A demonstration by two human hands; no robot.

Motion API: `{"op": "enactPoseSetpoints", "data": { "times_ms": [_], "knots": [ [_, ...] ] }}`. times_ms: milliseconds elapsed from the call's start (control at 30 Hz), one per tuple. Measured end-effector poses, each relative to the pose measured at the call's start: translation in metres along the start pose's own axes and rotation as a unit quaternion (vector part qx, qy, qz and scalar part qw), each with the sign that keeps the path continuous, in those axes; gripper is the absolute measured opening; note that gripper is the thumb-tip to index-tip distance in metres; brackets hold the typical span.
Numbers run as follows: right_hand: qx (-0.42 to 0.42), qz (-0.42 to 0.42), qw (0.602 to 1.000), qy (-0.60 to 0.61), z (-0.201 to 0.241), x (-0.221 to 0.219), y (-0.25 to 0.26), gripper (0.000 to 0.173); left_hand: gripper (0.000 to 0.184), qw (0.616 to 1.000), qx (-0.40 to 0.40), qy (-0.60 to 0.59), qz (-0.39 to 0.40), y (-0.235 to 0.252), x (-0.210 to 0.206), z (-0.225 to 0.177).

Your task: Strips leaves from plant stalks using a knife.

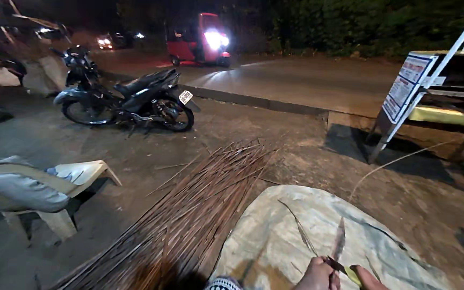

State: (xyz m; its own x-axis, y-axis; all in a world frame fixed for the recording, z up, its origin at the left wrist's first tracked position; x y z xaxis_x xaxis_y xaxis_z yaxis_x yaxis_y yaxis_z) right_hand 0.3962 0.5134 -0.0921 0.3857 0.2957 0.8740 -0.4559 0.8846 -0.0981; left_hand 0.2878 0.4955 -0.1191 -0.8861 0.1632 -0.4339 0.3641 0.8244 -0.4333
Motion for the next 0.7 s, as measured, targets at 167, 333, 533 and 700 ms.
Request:
{"op": "enactPoseSetpoints", "data": {
  "times_ms": [167,333,533,700],
  "knots": [
    [-0.001,-0.071,0.996,-0.062,-0.016,0.012,0.002,0.026,0.028,0.999,-0.003,0.017,0.037,0.008,-0.007,-0.001],
    [-0.015,-0.095,0.992,-0.077,-0.033,0.020,0.001,0.027,0.033,0.997,0.016,0.035,0.068,0.009,-0.011,0.007],
    [-0.178,-0.084,0.977,-0.083,-0.088,0.034,-0.001,0.034,0.035,0.989,0.054,0.106,0.085,-0.001,-0.019,0.014],
    [-0.307,-0.097,0.944,-0.075,-0.134,0.060,-0.020,0.038,0.036,0.981,0.058,0.151,0.109,-0.008,-0.028,0.020]
  ]
}}
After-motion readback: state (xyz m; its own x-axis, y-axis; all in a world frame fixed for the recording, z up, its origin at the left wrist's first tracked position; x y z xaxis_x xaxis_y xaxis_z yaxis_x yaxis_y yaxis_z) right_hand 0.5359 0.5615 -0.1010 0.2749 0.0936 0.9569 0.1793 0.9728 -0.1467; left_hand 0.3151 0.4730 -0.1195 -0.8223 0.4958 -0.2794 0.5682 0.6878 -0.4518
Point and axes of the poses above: each hand's wrist, its own y-axis towards the middle knuckle, its own x-axis out of the back of the hand, z = x × y, the point moved 10 cm from there along y, towards the middle knuckle, and after that the axes turned 9 degrees about z, right-handed, at the moved point
